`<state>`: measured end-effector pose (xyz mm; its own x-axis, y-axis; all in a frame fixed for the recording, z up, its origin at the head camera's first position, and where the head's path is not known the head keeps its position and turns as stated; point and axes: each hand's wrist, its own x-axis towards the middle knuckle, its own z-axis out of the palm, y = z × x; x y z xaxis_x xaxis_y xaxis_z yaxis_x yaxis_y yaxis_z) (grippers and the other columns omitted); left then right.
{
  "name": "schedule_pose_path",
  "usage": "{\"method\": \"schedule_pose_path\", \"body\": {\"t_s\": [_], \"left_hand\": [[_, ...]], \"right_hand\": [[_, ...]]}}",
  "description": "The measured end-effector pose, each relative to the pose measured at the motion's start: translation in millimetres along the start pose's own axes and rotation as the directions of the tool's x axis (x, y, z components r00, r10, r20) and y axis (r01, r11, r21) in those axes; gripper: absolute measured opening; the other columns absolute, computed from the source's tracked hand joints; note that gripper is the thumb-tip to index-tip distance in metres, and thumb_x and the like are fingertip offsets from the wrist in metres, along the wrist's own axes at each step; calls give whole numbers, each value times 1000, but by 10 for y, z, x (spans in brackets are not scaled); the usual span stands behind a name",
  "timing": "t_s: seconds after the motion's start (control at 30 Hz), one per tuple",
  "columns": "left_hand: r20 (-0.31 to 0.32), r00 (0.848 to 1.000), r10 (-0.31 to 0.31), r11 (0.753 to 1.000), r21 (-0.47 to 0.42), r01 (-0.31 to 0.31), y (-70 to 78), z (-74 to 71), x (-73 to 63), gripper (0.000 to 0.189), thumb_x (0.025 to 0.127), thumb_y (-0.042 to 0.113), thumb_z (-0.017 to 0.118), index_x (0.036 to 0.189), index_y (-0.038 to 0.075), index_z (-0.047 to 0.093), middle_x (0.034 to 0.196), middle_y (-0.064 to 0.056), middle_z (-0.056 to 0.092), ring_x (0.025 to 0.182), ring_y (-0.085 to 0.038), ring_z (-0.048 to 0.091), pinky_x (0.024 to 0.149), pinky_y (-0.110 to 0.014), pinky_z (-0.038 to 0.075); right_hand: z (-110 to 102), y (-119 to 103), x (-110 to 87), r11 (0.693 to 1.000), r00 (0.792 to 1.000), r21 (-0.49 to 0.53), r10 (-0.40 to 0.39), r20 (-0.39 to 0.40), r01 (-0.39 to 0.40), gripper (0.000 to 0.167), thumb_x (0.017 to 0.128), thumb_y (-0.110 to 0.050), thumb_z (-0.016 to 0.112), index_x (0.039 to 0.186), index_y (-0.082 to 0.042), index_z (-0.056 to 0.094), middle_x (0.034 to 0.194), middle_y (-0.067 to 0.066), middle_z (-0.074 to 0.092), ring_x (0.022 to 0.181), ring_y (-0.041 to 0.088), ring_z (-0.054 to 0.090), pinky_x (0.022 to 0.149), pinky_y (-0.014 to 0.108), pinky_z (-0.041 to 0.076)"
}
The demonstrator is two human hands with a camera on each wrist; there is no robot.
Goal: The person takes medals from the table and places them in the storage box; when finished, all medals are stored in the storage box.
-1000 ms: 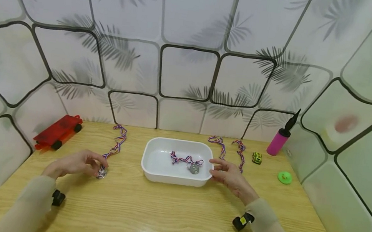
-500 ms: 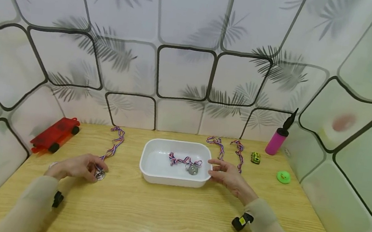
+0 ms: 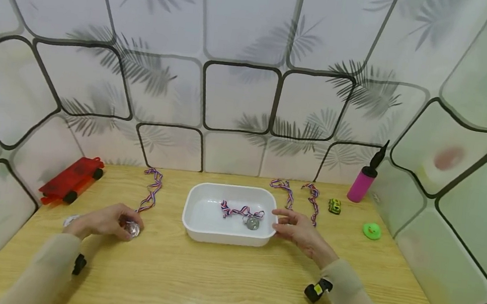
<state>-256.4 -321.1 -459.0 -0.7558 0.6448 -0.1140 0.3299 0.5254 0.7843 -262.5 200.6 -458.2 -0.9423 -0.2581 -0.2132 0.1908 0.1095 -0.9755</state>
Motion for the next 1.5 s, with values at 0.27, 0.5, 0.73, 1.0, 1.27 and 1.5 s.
{"method": "schedule_pose_path", "body": {"t_s": [0.27,0.5,0.73,1.0,1.27,1.5], "left_hand": [[-39,999,25,1000,-13,-26,-43,12,14,22,89,9,70,108,-2,70,100,-9,68,82,1,53,70,-17,47],[-119,989,-87,985,-156,68,61,-50,36,28,93,8,65,117,-7,60,81,-14,68,69,-13,63,63,-28,55],[-297,949,-100,989,-137,61,192,-135,98,41,92,15,68,126,-8,60,91,-16,73,76,-24,69,70,-38,59],[-399,914,-69,988,-154,8,280,-169,186,52,87,16,75,132,-4,58,112,-10,72,91,-8,69,79,-23,56],[-466,885,-7,992,-113,-51,479,-269,281,48,88,16,74,130,-3,59,117,-9,69,95,-1,66,79,-22,57],[-501,865,-45,994,-107,-10,661,-356,352,48,87,18,75,130,0,61,105,2,72,89,-1,66,78,-19,56]], "right_hand": [[11,-2,-11,1000,1000,-24,5,3,-5,49,91,-1,66,137,4,51,102,10,56,86,16,63,83,33,59],[-2,-40,-16,1000,1000,-20,3,17,-2,50,91,-1,65,138,6,48,102,10,55,85,15,63,84,33,58],[0,-33,-14,1000,1000,-23,-4,15,4,50,91,1,64,138,4,49,102,10,55,85,16,63,84,34,59],[19,3,-30,1000,1000,-9,1,21,0,50,91,0,65,138,5,48,101,10,54,84,15,63,86,36,58],[22,-9,-48,1000,1000,-2,4,15,-4,50,91,1,65,138,5,49,100,9,54,83,15,63,84,35,59],[22,-10,-48,1000,1000,-16,11,7,-11,49,91,0,66,137,3,51,100,9,54,83,16,63,82,33,59]]}}
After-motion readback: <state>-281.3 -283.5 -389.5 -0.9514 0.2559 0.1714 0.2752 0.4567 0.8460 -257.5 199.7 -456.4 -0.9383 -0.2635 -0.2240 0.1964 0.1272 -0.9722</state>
